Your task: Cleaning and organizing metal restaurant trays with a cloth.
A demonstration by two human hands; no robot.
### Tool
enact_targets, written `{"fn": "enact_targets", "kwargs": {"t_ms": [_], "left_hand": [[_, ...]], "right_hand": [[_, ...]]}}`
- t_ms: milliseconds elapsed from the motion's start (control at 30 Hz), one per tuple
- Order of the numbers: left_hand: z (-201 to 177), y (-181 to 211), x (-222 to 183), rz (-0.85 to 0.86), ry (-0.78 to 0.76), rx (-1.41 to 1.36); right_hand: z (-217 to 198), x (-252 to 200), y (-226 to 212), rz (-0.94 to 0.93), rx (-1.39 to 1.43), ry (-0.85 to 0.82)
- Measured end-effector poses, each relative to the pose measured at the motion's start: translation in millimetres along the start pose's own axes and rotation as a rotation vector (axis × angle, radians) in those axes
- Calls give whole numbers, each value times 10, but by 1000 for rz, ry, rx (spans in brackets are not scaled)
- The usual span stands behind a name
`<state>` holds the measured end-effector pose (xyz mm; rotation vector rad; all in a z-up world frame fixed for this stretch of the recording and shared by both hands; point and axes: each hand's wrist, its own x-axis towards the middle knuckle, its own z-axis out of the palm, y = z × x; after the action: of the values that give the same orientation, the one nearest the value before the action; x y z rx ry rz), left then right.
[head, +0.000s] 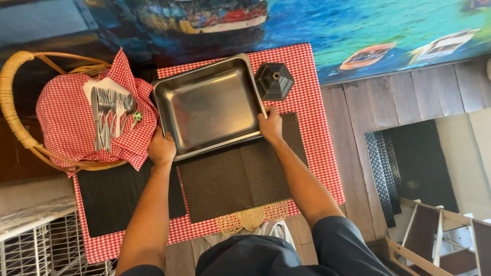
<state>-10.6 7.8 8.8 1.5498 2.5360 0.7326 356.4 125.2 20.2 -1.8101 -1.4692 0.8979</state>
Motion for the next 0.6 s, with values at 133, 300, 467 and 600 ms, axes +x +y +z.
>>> {"fn": "enact_targets", "kwargs": {"t_ms": [133,300,467,600], "left_hand": [[-73,54,-14,-22,-31,35],[-7,8,-60,62,73,40],[87,-69,-72,49,97,70],[143,-86,-64,48,102,89]], "right_hand": [[-95,64,-280,8,-110,-105],[32,93,-196,-274,-448,-66],[298,242,347,-288,-327,-139],[317,250,350,-214,-355,-167]]}}
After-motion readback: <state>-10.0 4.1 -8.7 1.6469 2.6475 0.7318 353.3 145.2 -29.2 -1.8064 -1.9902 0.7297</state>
